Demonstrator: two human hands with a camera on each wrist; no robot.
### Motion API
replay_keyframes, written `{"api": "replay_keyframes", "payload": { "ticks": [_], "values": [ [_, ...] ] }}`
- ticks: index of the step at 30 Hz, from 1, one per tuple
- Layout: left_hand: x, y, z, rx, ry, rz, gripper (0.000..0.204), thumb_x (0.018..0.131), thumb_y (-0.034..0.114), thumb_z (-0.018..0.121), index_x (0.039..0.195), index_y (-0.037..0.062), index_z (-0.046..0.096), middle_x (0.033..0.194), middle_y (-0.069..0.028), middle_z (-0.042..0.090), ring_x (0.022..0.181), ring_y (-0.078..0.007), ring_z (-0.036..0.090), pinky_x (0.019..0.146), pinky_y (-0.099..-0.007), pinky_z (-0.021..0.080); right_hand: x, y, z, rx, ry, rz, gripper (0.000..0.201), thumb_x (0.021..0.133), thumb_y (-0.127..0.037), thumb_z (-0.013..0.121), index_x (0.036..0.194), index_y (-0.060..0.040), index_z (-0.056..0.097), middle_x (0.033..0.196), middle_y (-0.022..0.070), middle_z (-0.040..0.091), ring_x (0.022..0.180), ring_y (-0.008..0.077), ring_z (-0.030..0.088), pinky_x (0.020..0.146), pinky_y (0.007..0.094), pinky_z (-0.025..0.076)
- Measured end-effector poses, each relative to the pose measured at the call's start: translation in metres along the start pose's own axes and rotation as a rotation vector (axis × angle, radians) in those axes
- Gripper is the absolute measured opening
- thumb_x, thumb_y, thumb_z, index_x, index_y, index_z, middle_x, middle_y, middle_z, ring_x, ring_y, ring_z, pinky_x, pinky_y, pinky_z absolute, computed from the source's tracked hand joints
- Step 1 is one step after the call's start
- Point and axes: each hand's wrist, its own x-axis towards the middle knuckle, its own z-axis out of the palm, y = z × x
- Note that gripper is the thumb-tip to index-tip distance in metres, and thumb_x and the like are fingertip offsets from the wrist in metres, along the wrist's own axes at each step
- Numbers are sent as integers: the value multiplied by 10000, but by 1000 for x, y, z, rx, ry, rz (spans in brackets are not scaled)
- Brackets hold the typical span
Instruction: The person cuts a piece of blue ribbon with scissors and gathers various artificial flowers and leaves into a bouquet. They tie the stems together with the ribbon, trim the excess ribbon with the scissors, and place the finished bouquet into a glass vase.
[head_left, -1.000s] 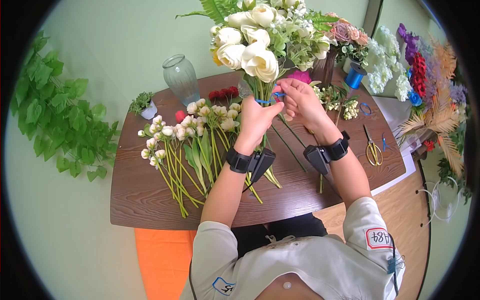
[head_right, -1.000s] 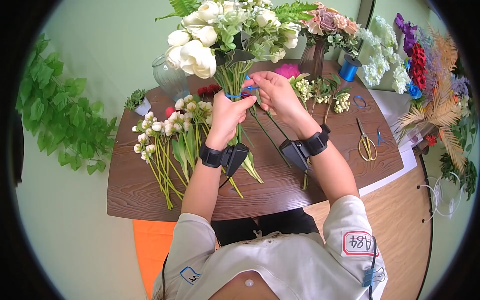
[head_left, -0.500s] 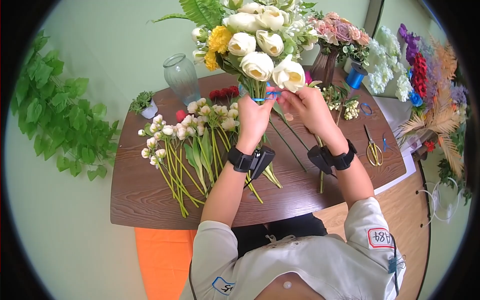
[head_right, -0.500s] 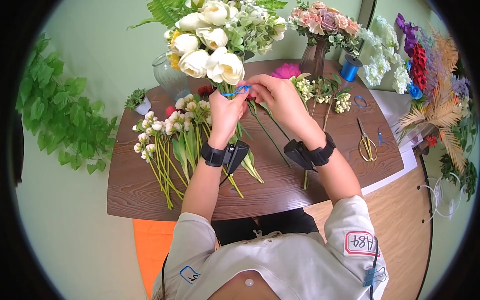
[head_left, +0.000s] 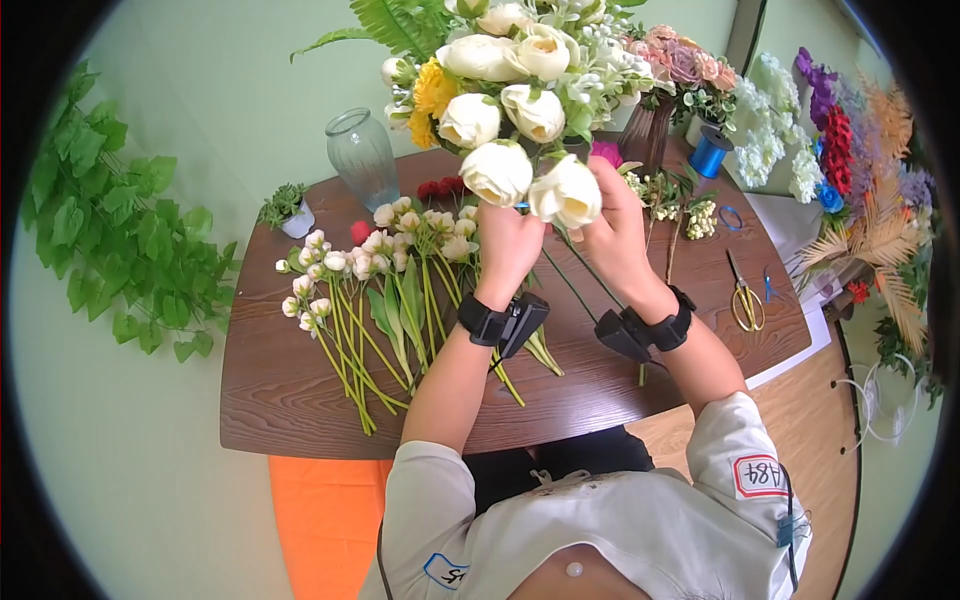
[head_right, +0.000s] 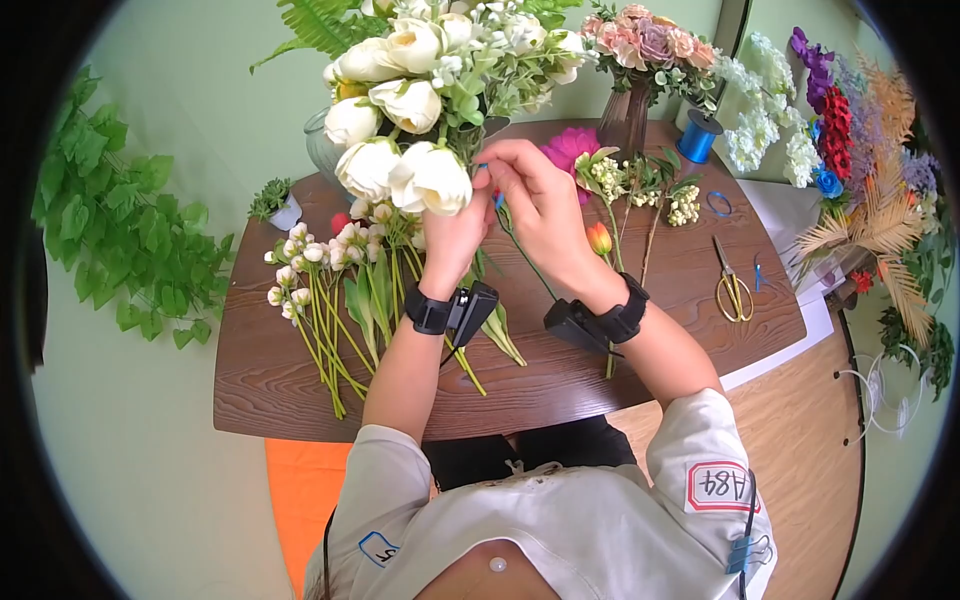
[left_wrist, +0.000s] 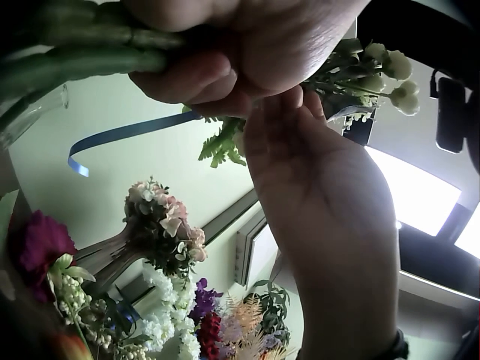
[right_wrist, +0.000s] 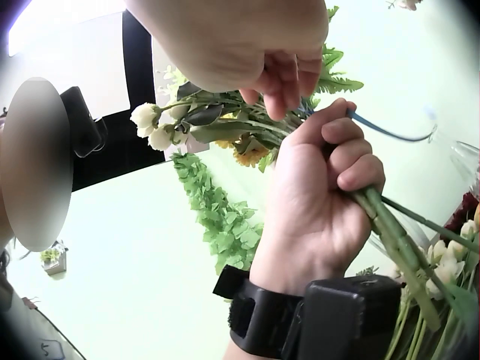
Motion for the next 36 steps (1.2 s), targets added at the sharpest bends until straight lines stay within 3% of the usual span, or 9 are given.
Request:
{"api": "replay_keyframes", "payload": {
  "ticks": [4, 7, 10, 11, 16, 18, 26, 31, 36],
  "values": [
    [-1, -3, -3, 91, -21, 64, 136, 715, 65, 549, 815, -17, 590, 589, -103, 587, 491, -156, 575, 449, -261, 428, 1, 3, 12, 49, 118, -103, 88, 844, -6, 404, 917, 1, 453, 798, 11, 526, 748, 60, 498, 651, 190, 405],
    [-3, -4, -4, 369, 39, 382, 116, 709, 58, 562, 793, -16, 592, 681, -109, 619, 605, -175, 604, 538, -278, 453, 7, -3, 17, 55, 255, -213, 126, 850, -16, 393, 968, 6, 432, 793, 11, 518, 730, 59, 490, 638, 184, 405],
    [1, -10, -3, 152, 29, 178, 103, 686, 43, 591, 776, -7, 595, 724, -86, 626, 674, -168, 603, 588, -271, 451, 8, 8, 12, 573, 212, 42, 128, 850, -22, 401, 972, -7, 437, 767, 7, 506, 698, 57, 488, 621, 180, 411],
    [2, -10, 0, 125, 48, 220, 112, 773, 106, 523, 724, 10, 551, 495, -22, 484, 405, -94, 444, 361, -239, 328, 8, 2, 15, 586, 242, 68, 116, 851, -38, 408, 959, -16, 443, 736, 4, 493, 671, 51, 484, 600, 175, 415],
    [5, -5, -5, 181, -6, 29, 103, 757, 45, 476, 682, -2, 528, 486, -9, 477, 413, -77, 446, 367, -235, 323, 6, -11, 17, 805, 340, 197, 99, 849, -56, 409, 931, -27, 456, 754, 21, 522, 685, 66, 520, 589, 185, 434],
    [6, -7, -5, 242, 24, 71, 150, 721, 81, 520, 685, -60, 555, 487, -148, 542, 456, -235, 569, 454, -306, 417, 7, -11, 14, 930, 333, 275, 102, 837, -41, 414, 924, -26, 464, 788, 38, 542, 699, 89, 541, 600, 203, 452],
    [6, -4, -6, 213, 3, 9, 120, 722, 62, 518, 699, -49, 555, 472, -133, 529, 432, -213, 557, 432, -299, 406, 18, -12, 17, 979, 438, 358, 129, 807, -11, 428, 932, -7, 457, 766, 55, 530, 729, 118, 545, 636, 222, 471],
    [7, -15, -4, 261, 70, 69, 159, 717, 90, 524, 695, -67, 539, 474, -156, 512, 448, -248, 553, 436, -332, 390, 20, 10, -1, 1044, 261, 374, 196, 865, -122, 383, 1044, -46, 409, 937, 87, 510, 788, 178, 573, 587, 252, 531],
    [7, -1, -7, 83, 50, -26, 131, 717, 66, 521, 679, -56, 546, 502, -112, 542, 435, -163, 532, 420, -299, 380, 13, -6, 8, 822, 186, 340, 136, 821, -43, 419, 944, -2, 459, 785, 68, 525, 686, 117, 527, 577, 211, 463]
  ]
}}
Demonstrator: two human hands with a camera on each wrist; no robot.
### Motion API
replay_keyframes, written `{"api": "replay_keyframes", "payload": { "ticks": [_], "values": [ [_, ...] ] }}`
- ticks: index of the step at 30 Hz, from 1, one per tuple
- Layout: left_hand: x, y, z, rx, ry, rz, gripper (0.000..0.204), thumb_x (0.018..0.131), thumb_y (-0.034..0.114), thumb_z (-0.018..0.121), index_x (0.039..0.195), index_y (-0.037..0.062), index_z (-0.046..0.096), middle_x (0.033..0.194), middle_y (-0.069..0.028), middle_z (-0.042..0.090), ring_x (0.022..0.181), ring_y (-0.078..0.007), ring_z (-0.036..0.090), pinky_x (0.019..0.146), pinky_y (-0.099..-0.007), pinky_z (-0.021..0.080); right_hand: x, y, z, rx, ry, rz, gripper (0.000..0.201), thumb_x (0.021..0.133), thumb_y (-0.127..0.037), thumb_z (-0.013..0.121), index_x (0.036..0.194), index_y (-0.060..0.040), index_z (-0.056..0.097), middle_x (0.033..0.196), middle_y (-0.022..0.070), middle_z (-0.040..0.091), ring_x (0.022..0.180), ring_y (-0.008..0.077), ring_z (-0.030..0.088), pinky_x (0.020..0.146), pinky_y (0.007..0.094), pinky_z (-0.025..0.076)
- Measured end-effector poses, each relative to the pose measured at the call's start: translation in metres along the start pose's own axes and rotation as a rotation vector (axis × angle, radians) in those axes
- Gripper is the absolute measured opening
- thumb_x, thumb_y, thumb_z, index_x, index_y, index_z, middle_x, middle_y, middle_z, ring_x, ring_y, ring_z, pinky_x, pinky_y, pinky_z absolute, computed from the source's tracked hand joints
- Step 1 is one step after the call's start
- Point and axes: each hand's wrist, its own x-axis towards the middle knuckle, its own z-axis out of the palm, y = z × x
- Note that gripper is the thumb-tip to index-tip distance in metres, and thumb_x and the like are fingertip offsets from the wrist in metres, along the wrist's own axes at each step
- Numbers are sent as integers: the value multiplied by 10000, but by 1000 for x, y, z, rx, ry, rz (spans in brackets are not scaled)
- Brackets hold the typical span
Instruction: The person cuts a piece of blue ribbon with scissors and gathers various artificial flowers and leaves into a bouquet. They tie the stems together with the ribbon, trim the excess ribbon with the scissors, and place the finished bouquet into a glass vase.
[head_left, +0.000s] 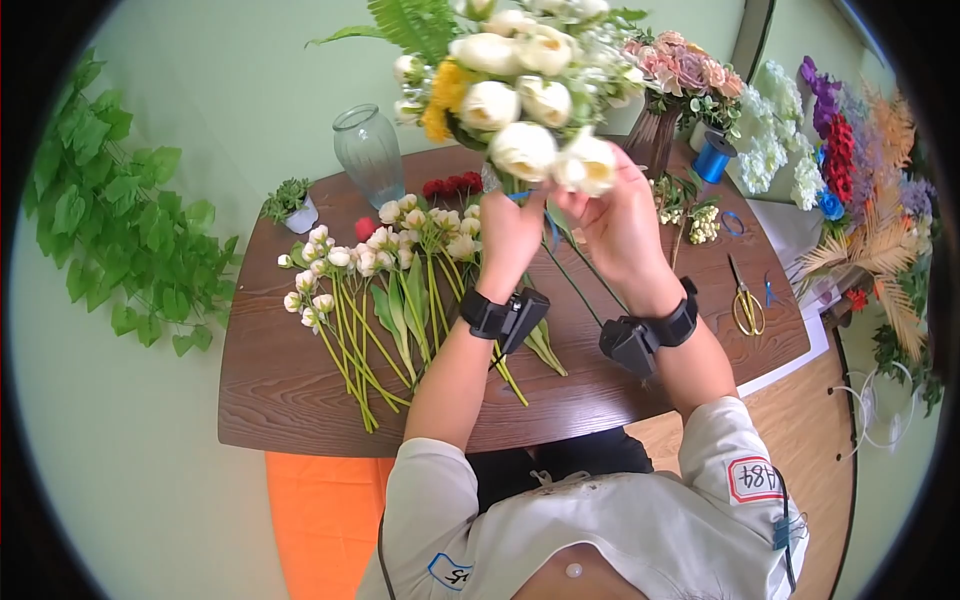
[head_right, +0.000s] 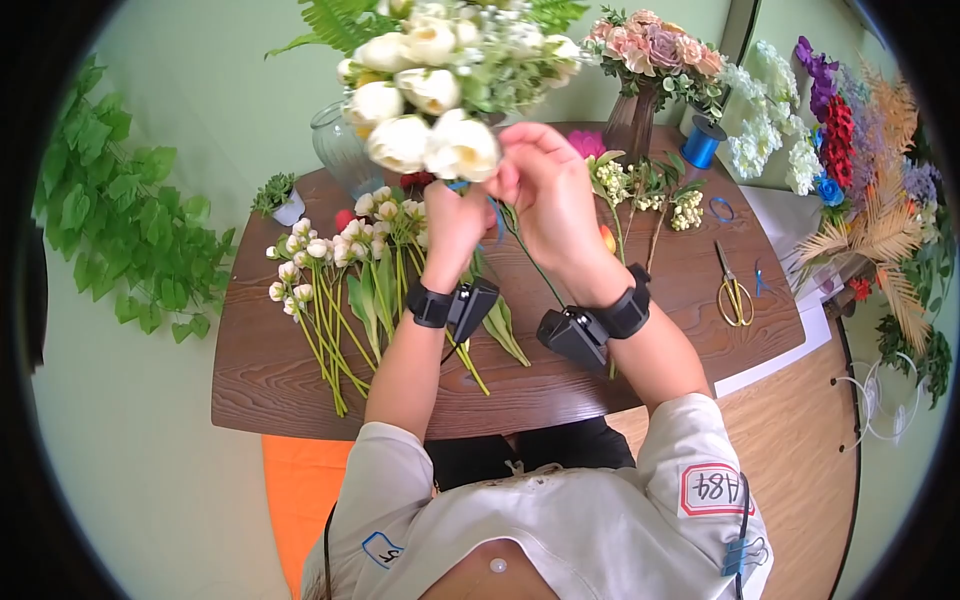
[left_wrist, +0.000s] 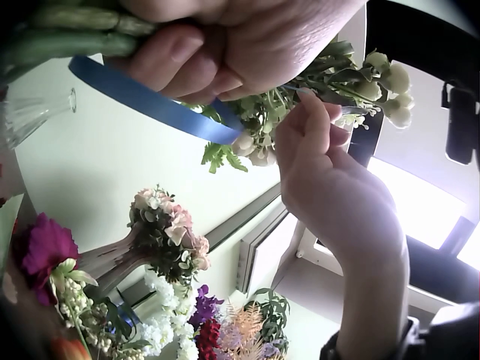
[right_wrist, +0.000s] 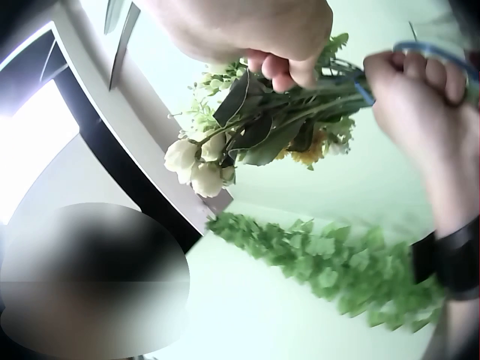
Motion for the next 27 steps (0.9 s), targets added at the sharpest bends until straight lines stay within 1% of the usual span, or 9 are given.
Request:
{"api": "replay_keyframes", "payload": {
  "ticks": [2, 5, 8, 10, 12, 15, 18, 19, 27],
  "values": [
    [7, -11, -9, 61, -15, 14, 97, 707, 31, 499, 667, -48, 539, 503, -81, 542, 472, -83, 513, 427, -259, 378, -7, 1, -5, -317, -262, 18, 114, 797, -8, 429, 871, 28, 508, 692, 48, 533, 606, 76, 478, 590, 201, 403],
    [8, -8, -15, 43, -25, -93, 85, 690, 18, 494, 676, -50, 542, 528, -106, 557, 484, -143, 546, 455, -286, 397, -10, 3, -7, -486, -298, -50, 148, 791, -10, 419, 899, 30, 512, 701, 44, 532, 620, 73, 479, 575, 207, 399],
    [8, -12, -10, 169, 101, 149, 83, 679, 13, 502, 696, -51, 552, 554, -141, 565, 512, -230, 574, 484, -315, 411, -12, -2, 0, -659, -168, -64, 159, 776, -20, 436, 904, 26, 519, 702, 64, 537, 632, 84, 493, 559, 226, 403],
    [7, -12, -6, 204, 14, 161, 95, 676, 25, 529, 726, -47, 565, 579, -165, 566, 547, -286, 578, 495, -330, 421, -13, -7, 6, -1099, -165, -210, 164, 744, -28, 476, 893, 23, 520, 707, 99, 541, 643, 153, 524, 565, 267, 419],
    [4, -5, -7, 256, 18, 126, 112, 680, 47, 550, 745, -41, 573, 591, -168, 568, 562, -282, 582, 503, -333, 426, -7, 1, -3, -1188, -238, -411, 173, 727, -51, 505, 884, 20, 518, 731, 141, 542, 670, 258, 535, 596, 322, 428],
    [5, -8, -7, 300, 40, 388, 111, 692, 55, 542, 748, -37, 570, 593, -170, 565, 557, -287, 578, 492, -330, 419, -8, -1, 2, -1403, -250, -532, 192, 650, -6, 547, 839, 17, 520, 758, 172, 541, 716, 329, 517, 620, 378, 424],
    [3, -10, -8, 202, 20, 174, 107, 689, 41, 523, 755, -34, 562, 594, -175, 559, 567, -305, 572, 493, -328, 419, -4, 2, -2, -1431, -291, -696, 110, 660, -12, 537, 764, 21, 523, 709, 163, 543, 686, 310, 528, 591, 379, 420],
    [6, -9, -9, 278, -1, 235, 106, 681, 33, 510, 753, -29, 556, 600, -183, 552, 582, -326, 564, 497, -334, 419, -9, -6, -4, -1534, -354, -445, 163, 795, -138, 499, 898, -25, 557, 741, 128, 566, 653, 268, 550, 589, 327, 438],
    [-2, 18, -3, 131, 96, 197, 251, 690, 55, 558, 924, -3, 486, 734, -145, 587, 655, -293, 589, 571, -344, 439, -5, -11, 6, -1567, -239, -328, 156, 768, -131, 521, 855, -15, 578, 709, 151, 580, 640, 273, 577, 561, 317, 447]
  ]
}}
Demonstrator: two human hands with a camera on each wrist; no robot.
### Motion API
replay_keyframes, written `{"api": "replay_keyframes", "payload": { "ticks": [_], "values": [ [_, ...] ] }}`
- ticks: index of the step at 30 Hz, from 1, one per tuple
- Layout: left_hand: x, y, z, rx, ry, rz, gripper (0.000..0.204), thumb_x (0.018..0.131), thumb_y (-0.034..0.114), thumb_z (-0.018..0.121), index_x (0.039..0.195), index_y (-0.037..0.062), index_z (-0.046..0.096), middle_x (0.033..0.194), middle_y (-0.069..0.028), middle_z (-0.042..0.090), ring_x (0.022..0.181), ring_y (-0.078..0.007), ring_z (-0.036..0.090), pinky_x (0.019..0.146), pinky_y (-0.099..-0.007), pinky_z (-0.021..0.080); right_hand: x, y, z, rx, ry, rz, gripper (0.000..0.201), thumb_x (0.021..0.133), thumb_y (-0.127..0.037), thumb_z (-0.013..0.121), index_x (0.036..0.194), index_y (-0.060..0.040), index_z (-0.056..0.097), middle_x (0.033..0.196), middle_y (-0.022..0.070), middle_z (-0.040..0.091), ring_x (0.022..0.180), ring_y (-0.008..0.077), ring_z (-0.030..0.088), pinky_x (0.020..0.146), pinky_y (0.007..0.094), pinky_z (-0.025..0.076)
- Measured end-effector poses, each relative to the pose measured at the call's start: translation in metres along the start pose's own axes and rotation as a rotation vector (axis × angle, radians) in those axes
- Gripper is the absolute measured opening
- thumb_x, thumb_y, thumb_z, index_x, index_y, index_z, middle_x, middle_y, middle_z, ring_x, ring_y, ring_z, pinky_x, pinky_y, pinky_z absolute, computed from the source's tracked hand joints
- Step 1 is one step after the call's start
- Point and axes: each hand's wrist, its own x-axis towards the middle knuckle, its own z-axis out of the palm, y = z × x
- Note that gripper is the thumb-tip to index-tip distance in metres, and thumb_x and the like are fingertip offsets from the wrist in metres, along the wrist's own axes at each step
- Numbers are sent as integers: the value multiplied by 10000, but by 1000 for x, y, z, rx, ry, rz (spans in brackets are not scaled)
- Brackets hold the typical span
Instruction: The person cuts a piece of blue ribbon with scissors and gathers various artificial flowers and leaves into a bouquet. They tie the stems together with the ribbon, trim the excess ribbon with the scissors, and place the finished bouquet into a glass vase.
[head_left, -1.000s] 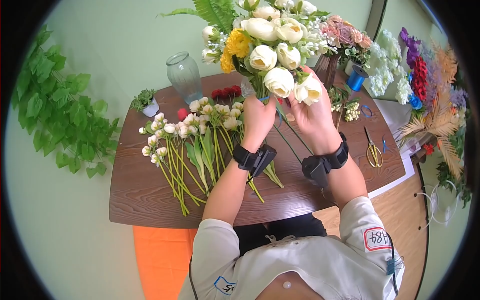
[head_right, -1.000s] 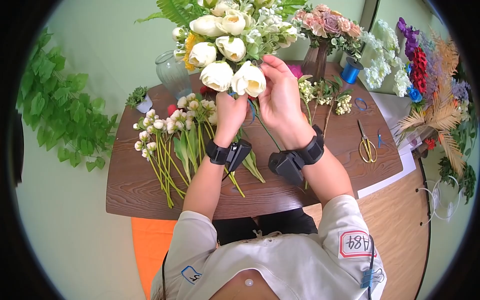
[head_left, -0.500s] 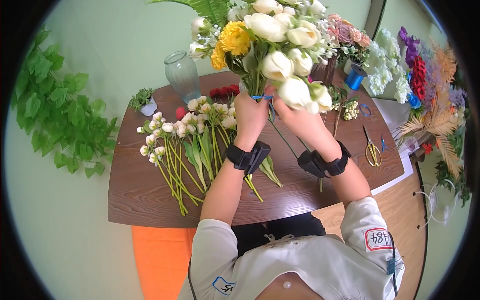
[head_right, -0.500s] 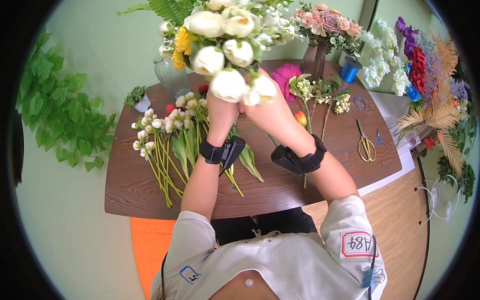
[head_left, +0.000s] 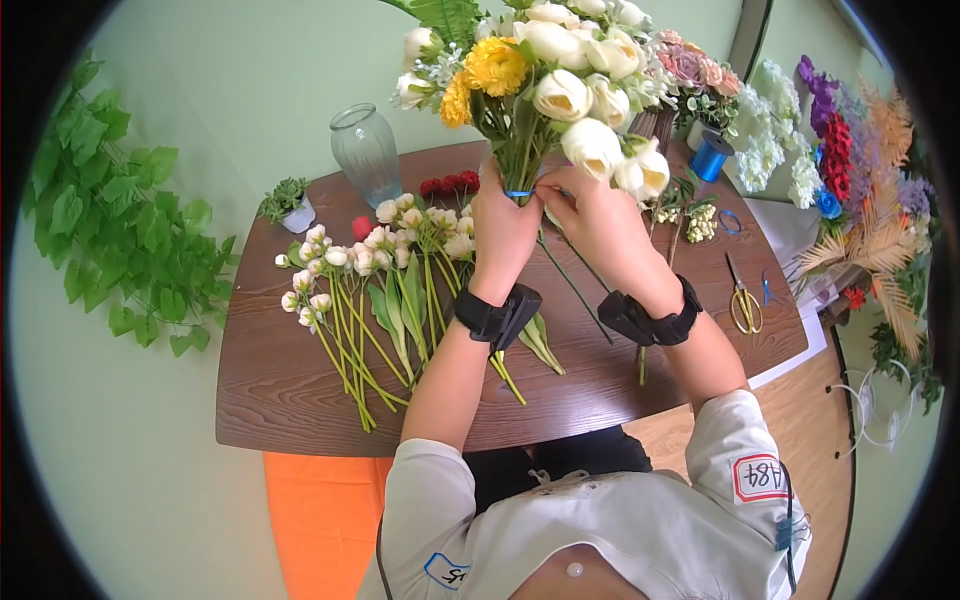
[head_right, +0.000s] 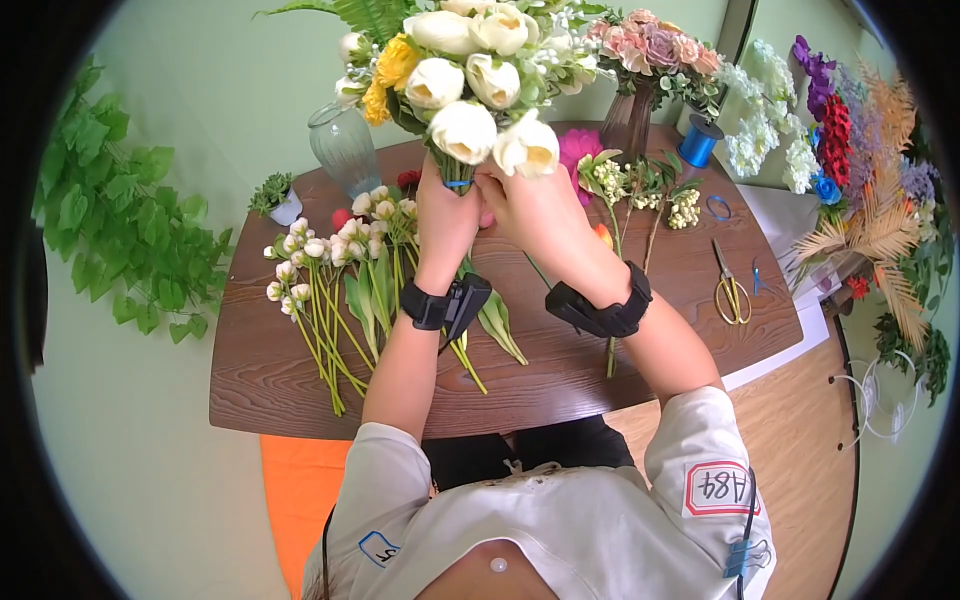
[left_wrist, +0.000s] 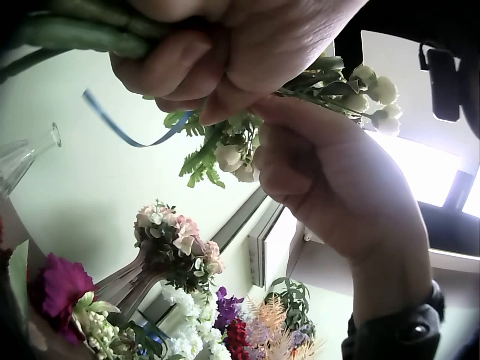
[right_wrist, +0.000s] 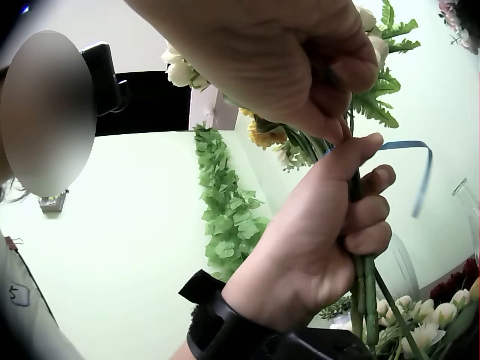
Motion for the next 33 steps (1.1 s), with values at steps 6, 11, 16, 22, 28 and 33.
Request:
{"api": "replay_keyframes", "payload": {
  "ticks": [6, 11, 16, 22, 28, 33],
  "values": [
    [1, -16, -1, 9, -91, -56, 158, 694, 75, 583, 810, -22, 535, 644, -137, 578, 578, -227, 585, 517, -307, 430, 5, 8, 3, 133, 53, -4, 115, 739, -90, 518, 775, 10, 562, 648, 138, 578, 571, 265, 569, 541, 325, 446],
    [-1, -12, -1, -46, -119, -134, 131, 694, 87, 583, 715, -36, 543, 541, -131, 550, 490, -236, 563, 462, -316, 413, 5, 14, 4, 110, 30, 20, 163, 759, -133, 522, 845, 0, 564, 712, 158, 579, 644, 275, 570, 581, 317, 445],
    [-2, -24, 4, 117, -116, -53, 134, 696, 74, 545, 663, -55, 531, 505, -173, 519, 493, -296, 560, 434, -325, 403, 1, 15, 1, -119, 47, -235, 144, 763, -117, 506, 855, -13, 543, 687, 149, 544, 664, 279, 553, 570, 330, 432],
    [-3, -11, 0, 92, -127, 55, 131, 706, 63, 526, 670, -63, 534, 547, -193, 540, 487, -302, 565, 431, -318, 410, 1, 30, 16, -143, 91, -291, 88, 756, -86, 486, 774, -13, 531, 641, 128, 514, 629, 246, 535, 545, 303, 413],
    [-7, -14, 4, 15, -60, 101, 88, 721, 25, 527, 760, -38, 576, 608, -152, 589, 482, -243, 585, 442, -290, 426, -17, 64, 24, 1505, -291, 157, 477, 757, -173, 560, 1177, -42, 373, 1152, 110, 443, 1044, 202, 441, 866, 305, 364],
    [-10, -51, 5, -238, -76, 85, 159, 683, 45, 564, 819, -38, 572, 704, -167, 603, 634, -242, 600, 566, -296, 441, -1, 24, 4, 1169, -199, 102, 290, 686, -101, 597, 924, 36, 506, 748, 75, 560, 658, 102, 495, 608, 256, 431]
  ]
}}
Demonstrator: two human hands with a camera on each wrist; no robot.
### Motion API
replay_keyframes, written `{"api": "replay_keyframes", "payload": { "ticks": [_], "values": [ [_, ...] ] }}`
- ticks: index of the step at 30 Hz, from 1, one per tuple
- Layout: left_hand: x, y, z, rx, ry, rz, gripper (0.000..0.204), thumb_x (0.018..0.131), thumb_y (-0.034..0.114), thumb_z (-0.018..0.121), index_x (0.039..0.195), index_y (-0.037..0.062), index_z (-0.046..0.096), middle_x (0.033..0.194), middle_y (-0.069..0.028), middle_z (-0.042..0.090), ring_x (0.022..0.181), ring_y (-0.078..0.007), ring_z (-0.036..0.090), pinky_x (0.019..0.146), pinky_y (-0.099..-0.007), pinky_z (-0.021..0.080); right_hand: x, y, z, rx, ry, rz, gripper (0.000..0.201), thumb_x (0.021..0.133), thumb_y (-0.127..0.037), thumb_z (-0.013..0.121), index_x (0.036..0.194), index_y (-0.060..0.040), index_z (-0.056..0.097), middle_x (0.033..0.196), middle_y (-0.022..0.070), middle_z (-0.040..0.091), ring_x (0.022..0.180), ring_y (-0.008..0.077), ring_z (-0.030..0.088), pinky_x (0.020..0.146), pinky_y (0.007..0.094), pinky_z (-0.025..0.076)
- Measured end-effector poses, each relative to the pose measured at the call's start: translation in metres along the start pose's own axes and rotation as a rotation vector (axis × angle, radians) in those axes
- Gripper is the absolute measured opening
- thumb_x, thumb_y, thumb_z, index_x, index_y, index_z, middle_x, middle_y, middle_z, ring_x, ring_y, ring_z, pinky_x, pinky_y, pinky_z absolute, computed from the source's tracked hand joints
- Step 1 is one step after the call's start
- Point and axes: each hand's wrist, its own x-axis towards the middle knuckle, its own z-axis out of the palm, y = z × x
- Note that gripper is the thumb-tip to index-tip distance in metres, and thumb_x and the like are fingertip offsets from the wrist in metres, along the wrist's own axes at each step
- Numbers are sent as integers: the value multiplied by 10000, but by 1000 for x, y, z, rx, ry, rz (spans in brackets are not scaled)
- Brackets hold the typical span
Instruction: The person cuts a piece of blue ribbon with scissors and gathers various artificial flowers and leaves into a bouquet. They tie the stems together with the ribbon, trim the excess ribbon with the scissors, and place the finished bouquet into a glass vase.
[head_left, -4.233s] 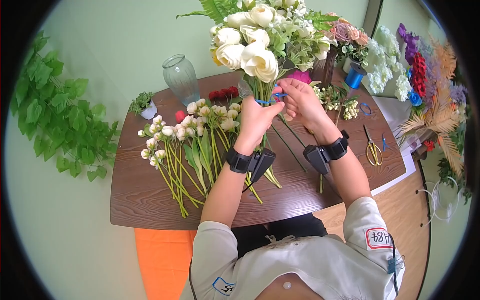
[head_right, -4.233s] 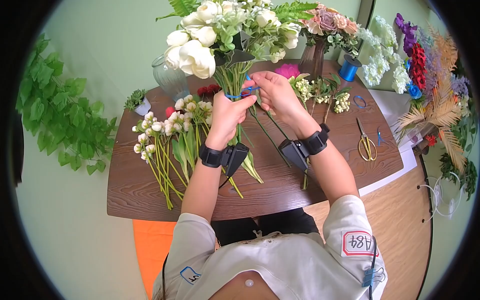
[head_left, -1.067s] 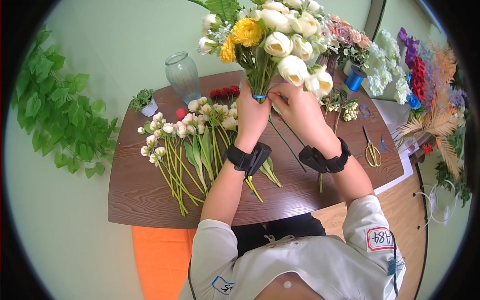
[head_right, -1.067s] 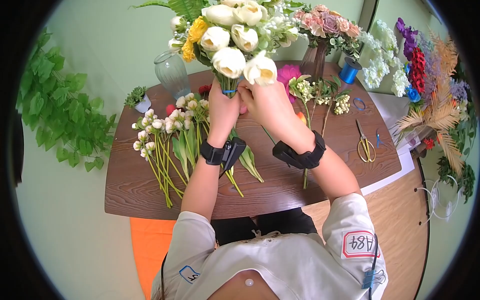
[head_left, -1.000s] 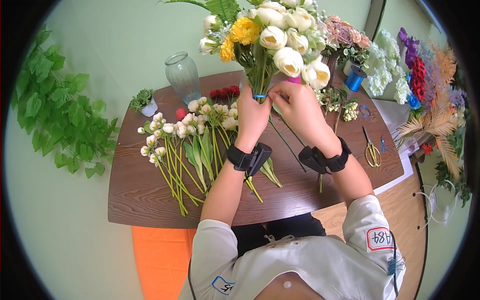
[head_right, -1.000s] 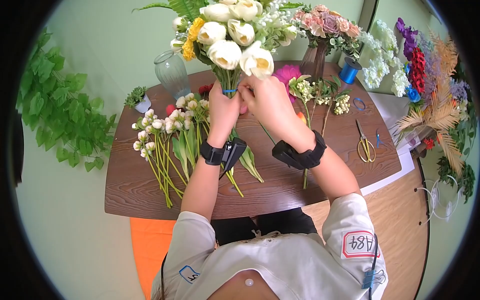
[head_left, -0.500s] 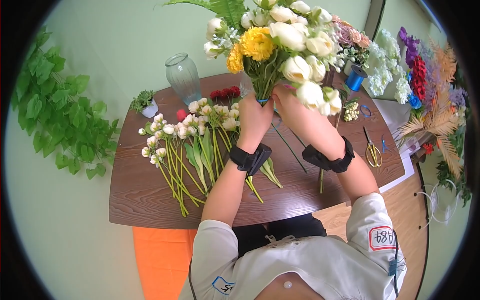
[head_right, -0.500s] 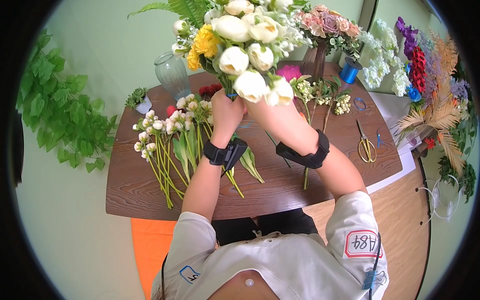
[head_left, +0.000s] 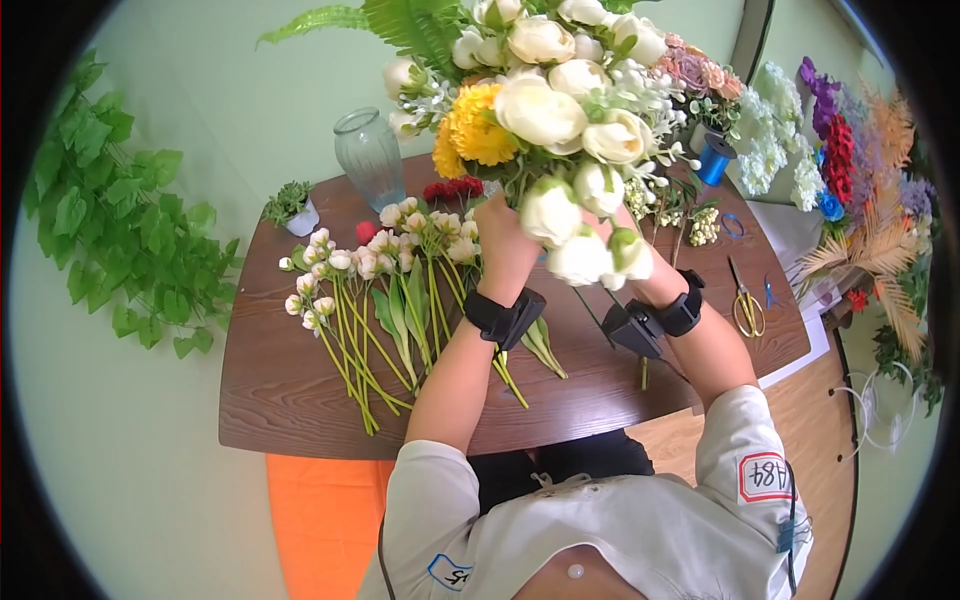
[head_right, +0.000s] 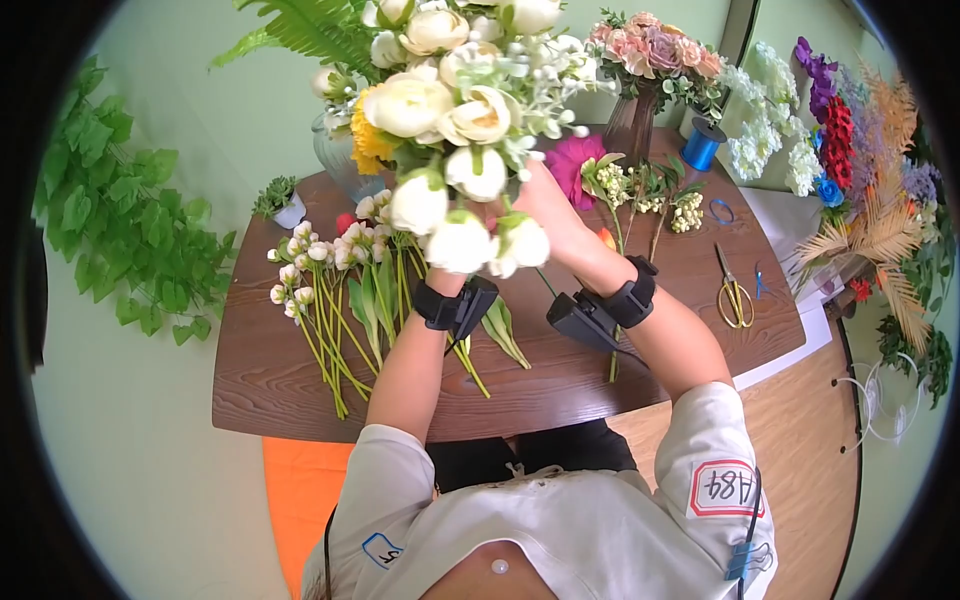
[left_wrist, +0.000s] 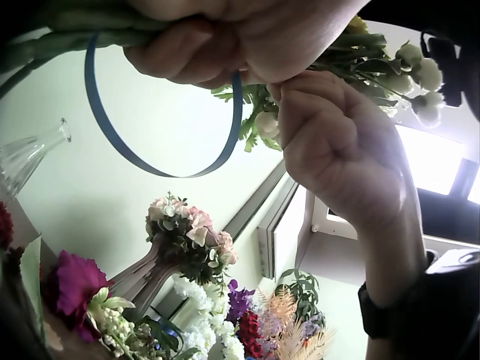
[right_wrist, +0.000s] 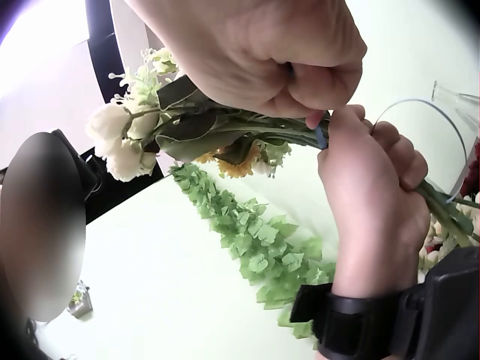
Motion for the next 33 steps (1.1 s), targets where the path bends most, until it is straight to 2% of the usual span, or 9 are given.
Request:
{"api": "replay_keyframes", "payload": {
  "ticks": [2, 3, 6, 7, 12, 14, 16, 18, 33],
  "values": [
    [3, -21, -1, 289, -39, 34, 183, 659, 38, 563, 818, -52, 558, 702, -178, 597, 657, -244, 601, 574, -298, 442, 7, -4, 13, -301, 109, -229, 268, 666, -104, 621, 861, 54, 526, 638, 63, 548, 563, 67, 450, 507, 243, 411],
    [3, -9, 0, 109, -11, -78, 193, 654, 26, 545, 825, -62, 552, 685, -178, 593, 663, -242, 599, 576, -309, 440, 10, -3, -1, -494, 66, -110, 240, 669, -107, 621, 816, 64, 540, 620, 72, 551, 554, 54, 425, 477, 255, 392],
    [9, 24, 0, 346, 2, -8, 169, 692, 67, 546, 820, -42, 562, 624, -137, 578, 579, -183, 580, 515, -292, 421, 21, 4, -23, -510, -15, -249, 217, 673, -109, 610, 798, 56, 545, 617, 85, 560, 567, 77, 475, 496, 290, 406],
    [11, 26, 1, 203, -71, -149, 163, 694, 97, 571, 809, -20, 566, 588, -109, 561, 524, -146, 543, 494, -273, 410, 12, -11, -18, -488, 0, -282, 235, 665, -116, 614, 821, 42, 539, 660, 72, 570, 587, 89, 500, 506, 283, 416],
    [11, 39, 4, 65, -47, -195, 186, 710, 127, 572, 837, -7, 546, 629, -61, 557, 545, -119, 501, 511, -268, 397, 16, 19, -41, -484, 34, 183, 147, 820, -128, 485, 747, -11, 533, 562, -2, 505, 496, 68, 476, 433, 210, 404],
    [11, 37, 2, 54, -56, -200, 199, 721, 130, 561, 860, -8, 530, 651, -57, 556, 555, -121, 501, 517, -272, 397, 14, 19, -41, -351, -90, 277, 297, 859, -236, 453, 1048, -7, 436, 559, -35, 447, 468, 31, 431, 427, 162, 369],
    [12, 30, 1, -44, -44, -205, 198, 747, 120, 526, 889, -14, 491, 672, -60, 545, 558, -128, 494, 523, -277, 396, 14, 13, -38, -288, -131, 320, 285, 856, -232, 457, 1011, 7, 457, 559, -25, 477, 469, 35, 464, 424, 159, 386],
    [12, 30, 2, -43, -34, -203, 188, 757, 114, 513, 891, -14, 484, 682, -65, 540, 566, -133, 495, 529, -278, 397, 10, 7, -30, -118, -177, 443, 223, 858, -166, 434, 720, -14, 522, 530, 3, 506, 421, 59, 459, 399, 169, 378],
    [9, 28, 7, -3, -17, -179, 168, 793, 81, 466, 937, -2, 442, 741, -82, 541, 630, -148, 516, 577, -283, 412, 9, 5, -29, -549, -185, 328, 193, 866, -156, 407, 791, 7, 480, 525, 31, 523, 390, 84, 460, 386, 191, 371]
  ]
}}
